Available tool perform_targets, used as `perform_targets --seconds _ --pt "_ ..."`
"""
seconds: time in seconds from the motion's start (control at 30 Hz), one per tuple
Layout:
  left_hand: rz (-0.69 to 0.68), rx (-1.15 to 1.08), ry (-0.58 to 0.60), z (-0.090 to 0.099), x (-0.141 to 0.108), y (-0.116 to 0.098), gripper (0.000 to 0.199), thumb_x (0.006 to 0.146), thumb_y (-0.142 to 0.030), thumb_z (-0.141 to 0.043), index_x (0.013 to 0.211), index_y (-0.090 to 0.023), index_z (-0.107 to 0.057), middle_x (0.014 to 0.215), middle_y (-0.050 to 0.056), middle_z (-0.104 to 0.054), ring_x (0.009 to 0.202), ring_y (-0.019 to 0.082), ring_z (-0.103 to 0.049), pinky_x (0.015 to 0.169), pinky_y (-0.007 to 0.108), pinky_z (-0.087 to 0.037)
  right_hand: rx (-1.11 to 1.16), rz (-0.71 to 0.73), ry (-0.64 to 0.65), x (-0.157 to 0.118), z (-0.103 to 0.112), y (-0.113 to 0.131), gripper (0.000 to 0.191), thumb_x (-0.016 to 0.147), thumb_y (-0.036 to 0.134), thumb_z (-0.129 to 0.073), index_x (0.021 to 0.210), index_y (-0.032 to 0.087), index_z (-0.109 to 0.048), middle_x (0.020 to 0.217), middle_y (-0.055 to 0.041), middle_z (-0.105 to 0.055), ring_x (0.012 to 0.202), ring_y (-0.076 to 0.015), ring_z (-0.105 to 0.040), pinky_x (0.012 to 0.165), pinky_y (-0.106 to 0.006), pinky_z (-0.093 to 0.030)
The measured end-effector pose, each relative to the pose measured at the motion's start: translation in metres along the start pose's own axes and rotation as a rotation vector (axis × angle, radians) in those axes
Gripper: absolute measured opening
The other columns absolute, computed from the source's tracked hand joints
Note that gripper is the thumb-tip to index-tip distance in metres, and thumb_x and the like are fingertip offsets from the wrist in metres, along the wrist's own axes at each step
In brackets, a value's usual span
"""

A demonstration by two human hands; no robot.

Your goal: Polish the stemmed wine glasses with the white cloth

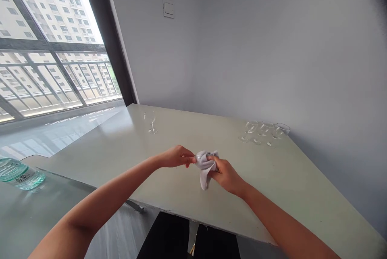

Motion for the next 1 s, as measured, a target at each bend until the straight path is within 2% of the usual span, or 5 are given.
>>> perform_targets --seconds 0.13,0.37,0.53,0.67,1.0 --pt "-0.107 0.437 -0.326 -0.004 -0.001 -0.011 0.037 0.084 -0.046 -0.04 0.093 -0.018 -0.061 0.07 0.006 -0.059 0.072 0.017 -0.053 0.073 0.03 -0.037 0.409 -0.127 -0.169 0.003 -0.006 -0.012 0.026 0.075 0.034 -0.055 0.096 0.019 -0.057 0.083 -0.0029 -0.06 0.073 -0.0159 -0.054 0.063 -0.028 -0.044" --pt "0.069 -0.092 -0.032 0.001 -0.009 0.003 0.032 0.073 -0.05 -0.054 0.067 -0.021 -0.065 0.049 -0.002 -0.049 0.047 0.008 -0.043 0.051 0.022 -0.033 -0.357 0.296 0.088 -0.002 0.001 -0.019 0.035 0.079 0.017 -0.046 0.11 0.026 -0.057 0.081 -0.0018 -0.065 0.074 -0.018 -0.058 0.076 -0.037 -0.044" --pt "0.297 -0.49 0.005 -0.001 -0.012 0.032 0.032 0.066 -0.048 -0.06 0.061 -0.017 -0.063 0.048 -0.001 -0.049 0.043 0.009 -0.043 0.043 0.022 -0.036 -0.616 0.487 -0.125 -0.002 0.03 -0.028 0.045 0.081 0.008 -0.035 0.117 0.028 -0.054 0.1 -0.0035 -0.065 0.095 -0.0195 -0.058 0.087 -0.04 -0.041" --pt "0.418 -0.326 -0.194 -0.007 -0.009 0.05 0.033 0.072 -0.047 -0.051 0.056 -0.018 -0.057 0.048 -0.002 -0.048 0.042 0.009 -0.042 0.042 0.022 -0.032 -0.548 0.364 -0.441 -0.009 0.037 -0.02 0.048 0.084 0.012 -0.032 0.128 0.029 -0.041 0.117 -0.0019 -0.057 0.104 -0.0184 -0.054 0.084 -0.035 -0.044" --pt "0.127 0.415 -0.355 -0.033 0.0 0.014 0.017 0.074 -0.017 -0.048 0.058 -0.018 -0.054 0.056 0.001 -0.054 0.052 0.013 -0.046 0.054 0.025 -0.029 -0.787 0.462 -0.15 0.024 -0.014 0.015 0.031 0.087 0.031 -0.041 0.113 0.023 -0.056 0.119 -0.0067 -0.056 0.118 -0.0245 -0.04 0.091 -0.043 -0.034"
Point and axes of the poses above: each hand's wrist, its own x-axis towards the middle knuckle, its own z-axis out of the back of the hand, y = z × x, the point moved 3 cm from there along x, towards the middle knuckle
